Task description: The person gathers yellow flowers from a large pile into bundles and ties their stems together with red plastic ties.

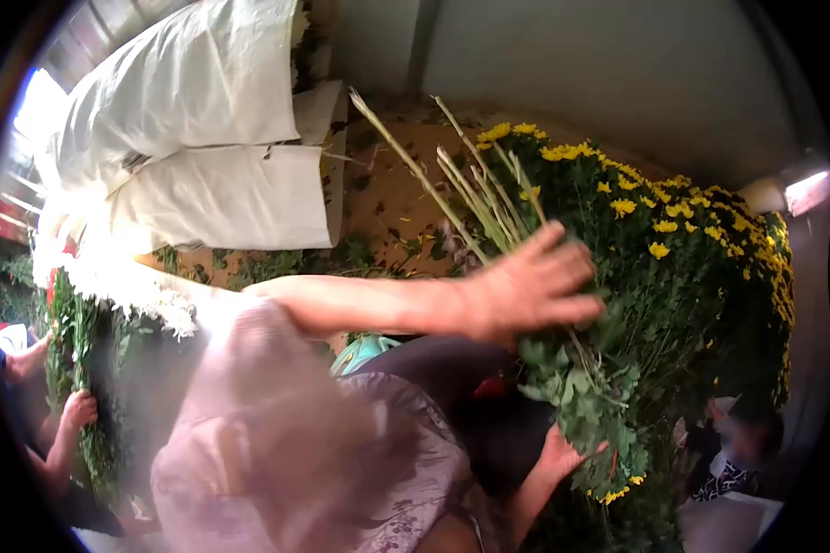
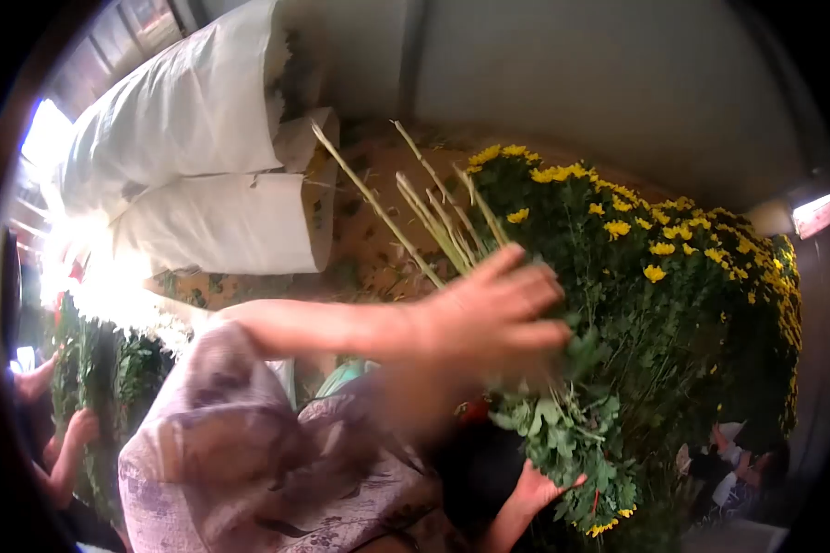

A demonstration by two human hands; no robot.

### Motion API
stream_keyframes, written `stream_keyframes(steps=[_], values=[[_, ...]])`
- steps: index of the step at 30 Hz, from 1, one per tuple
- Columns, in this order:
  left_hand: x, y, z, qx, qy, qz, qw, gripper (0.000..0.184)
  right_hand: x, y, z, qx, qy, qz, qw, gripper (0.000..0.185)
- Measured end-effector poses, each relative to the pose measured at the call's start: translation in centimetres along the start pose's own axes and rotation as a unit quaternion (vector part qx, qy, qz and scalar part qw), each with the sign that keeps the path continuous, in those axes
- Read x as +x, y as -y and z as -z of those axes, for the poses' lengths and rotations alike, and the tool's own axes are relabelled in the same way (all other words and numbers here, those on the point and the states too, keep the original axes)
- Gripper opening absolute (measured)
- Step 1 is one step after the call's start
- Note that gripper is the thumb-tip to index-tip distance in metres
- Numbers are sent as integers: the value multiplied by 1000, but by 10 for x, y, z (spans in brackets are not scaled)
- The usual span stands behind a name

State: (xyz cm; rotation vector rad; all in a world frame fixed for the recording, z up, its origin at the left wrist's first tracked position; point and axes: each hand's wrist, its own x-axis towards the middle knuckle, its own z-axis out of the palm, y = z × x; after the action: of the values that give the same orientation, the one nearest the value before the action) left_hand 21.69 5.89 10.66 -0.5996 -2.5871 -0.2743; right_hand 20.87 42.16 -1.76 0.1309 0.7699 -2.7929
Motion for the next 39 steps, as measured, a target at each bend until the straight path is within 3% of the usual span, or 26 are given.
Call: stream_keyframes(steps=[1, 3, 5, 6, 7, 8, 9, 12, 14, 16, 17, 18, 20, 21, 22, 24, 25, 26, 27, 31, 34, 36, 39], values=[[-15, 23, 1, 55, -29, 18, 998, 84, -6, 6, 0, 5, -45, 16, 999, 73], [-30, 52, 21, 160, 23, 103, 981, 85, -17, 14, -11, -1, -137, 56, 989, 71], [-38, 87, 24, 198, 70, 156, 965, 90, -24, 22, -10, -46, -109, 61, 991, 69], [-41, 103, 29, 185, 137, 184, 956, 95, -28, 28, -5, -88, -83, 59, 991, 66], [-50, 117, 22, 163, 127, 231, 951, 95, -31, 35, 5, -85, -92, 63, 990, 66], [-57, 132, 24, 32, 155, 296, 942, 86, -36, 35, 2, -86, -95, 71, 989, 66], [-63, 135, 22, -66, 114, 377, 917, 68, -42, 30, -9, -83, -87, 78, 990, 66], [-78, 125, -11, -168, -34, 412, 895, 42, -45, 31, -17, -70, -64, 96, 991, 65], [-76, 110, -22, -251, -48, 499, 828, 39, -49, 35, -14, -54, -42, 111, 991, 64], [-82, 111, -53, -341, -27, 518, 784, 35, -50, 44, 2, -58, -82, 148, 984, 63], [-90, 115, -81, -369, -63, 532, 760, 34, -51, 46, -1, -72, -75, 148, 984, 62], [-86, 113, -84, -376, -57, 526, 761, 34, -51, 47, -5, -73, -80, 157, 982, 62], [-76, 104, -89, -466, -10, 599, 651, 34, -53, 53, -10, -143, 21, 146, 979, 61], [-66, 93, -86, -529, -52, 611, 587, 17, -53, 53, -5, -150, -35, 179, 972, 60], [-62, 92, -96, -531, -46, 608, 588, 17, -53, 54, -2, -147, -49, 184, 971, 60], [-61, 98, -118, -667, -119, 625, 389, 13, -53, 51, -2, -139, -53, 171, 974, 59], [-45, 96, -117, -719, -201, 636, 195, 28, -51, 48, -4, -133, -57, 163, 976, 59], [-56, 106, -146, -752, -204, 598, 189, 36, -50, 43, -6, -127, -58, 155, 978, 58], [-47, 103, -147, -765, -187, 576, 220, 34, -48, 37, -8, -123, -56, 147, 980, 58], [-2, 39, -142, -793, -107, 448, 398, 32, -45, 9, -14, -117, -55, 104, 986, 57], [23, 9, -138, -744, -5, 408, 529, 31, -31, -16, -37, -122, -116, 117, 979, 49], [28, 11, -139, -699, 41, 390, 598, 30, -23, -16, -65, -59, -216, 101, 969, 41], [40, 34, -156, -622, 69, 371, 686, 31, -7, 24, -90, -72, -202, 152, 965, 37]])
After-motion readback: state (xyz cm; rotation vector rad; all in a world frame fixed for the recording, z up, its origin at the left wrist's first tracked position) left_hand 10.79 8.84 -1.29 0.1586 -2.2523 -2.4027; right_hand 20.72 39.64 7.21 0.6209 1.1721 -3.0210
